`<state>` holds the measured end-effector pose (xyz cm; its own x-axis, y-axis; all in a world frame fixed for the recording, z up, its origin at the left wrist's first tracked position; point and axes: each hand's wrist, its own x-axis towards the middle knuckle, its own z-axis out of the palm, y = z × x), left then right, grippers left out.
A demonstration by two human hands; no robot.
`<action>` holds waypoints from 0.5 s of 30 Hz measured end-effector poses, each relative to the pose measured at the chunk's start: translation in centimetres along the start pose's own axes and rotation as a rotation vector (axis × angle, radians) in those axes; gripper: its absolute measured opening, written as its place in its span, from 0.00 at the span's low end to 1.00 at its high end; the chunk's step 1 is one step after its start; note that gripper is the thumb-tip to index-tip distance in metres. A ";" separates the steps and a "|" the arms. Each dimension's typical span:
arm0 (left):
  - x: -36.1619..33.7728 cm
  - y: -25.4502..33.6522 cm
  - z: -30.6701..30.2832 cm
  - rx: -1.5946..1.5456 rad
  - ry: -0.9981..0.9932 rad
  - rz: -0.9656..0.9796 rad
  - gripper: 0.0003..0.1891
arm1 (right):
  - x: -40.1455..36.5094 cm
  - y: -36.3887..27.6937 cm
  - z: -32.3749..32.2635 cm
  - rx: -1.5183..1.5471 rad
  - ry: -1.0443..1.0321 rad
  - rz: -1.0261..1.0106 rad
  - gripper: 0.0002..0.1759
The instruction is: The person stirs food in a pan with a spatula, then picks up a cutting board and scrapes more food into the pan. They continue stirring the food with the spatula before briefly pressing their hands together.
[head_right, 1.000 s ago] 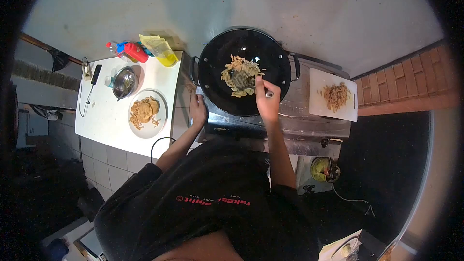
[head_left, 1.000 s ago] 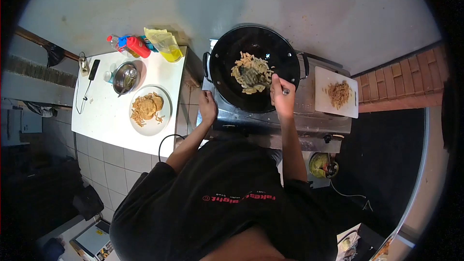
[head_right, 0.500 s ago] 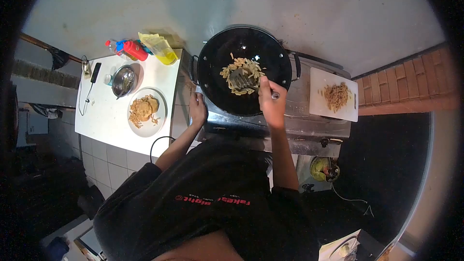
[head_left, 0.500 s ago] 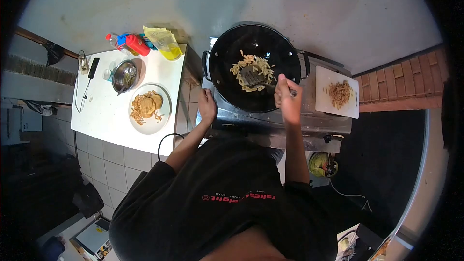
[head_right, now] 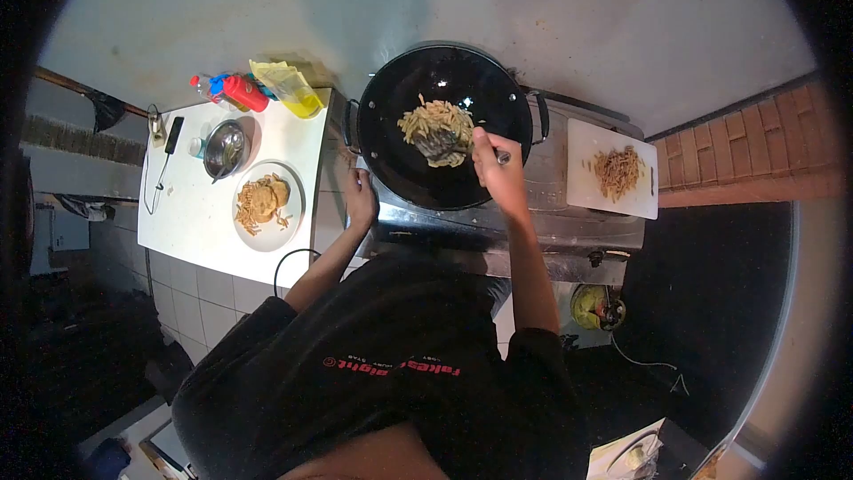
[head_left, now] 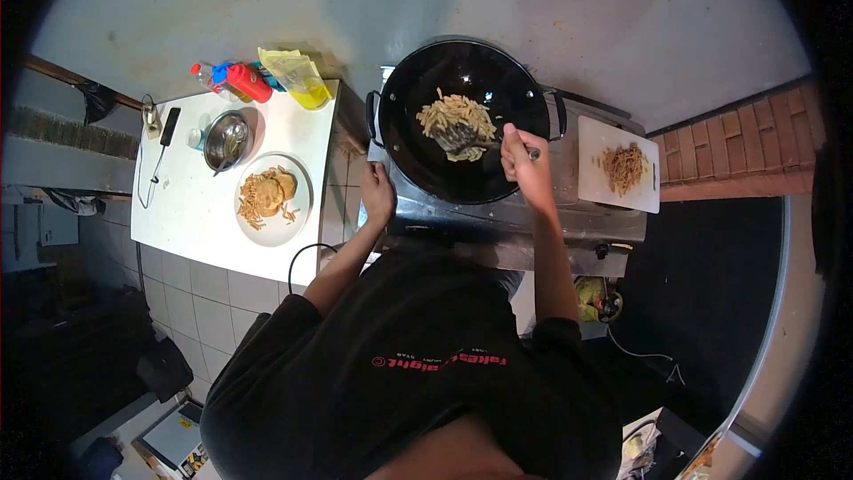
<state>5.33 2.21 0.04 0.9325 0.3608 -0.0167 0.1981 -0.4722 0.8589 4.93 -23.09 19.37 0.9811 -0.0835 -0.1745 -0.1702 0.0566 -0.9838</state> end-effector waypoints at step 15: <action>-0.2 0.3 -0.2 0.011 0.016 0.046 0.16 | -1.3 -0.8 1.0 0.032 0.128 -0.037 0.26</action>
<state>5.14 2.15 0.39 0.9358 0.3512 0.0314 0.1580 -0.4974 0.8530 3.92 -22.02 20.40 0.9666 -0.2122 -0.1440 -0.1291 0.0823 -0.9882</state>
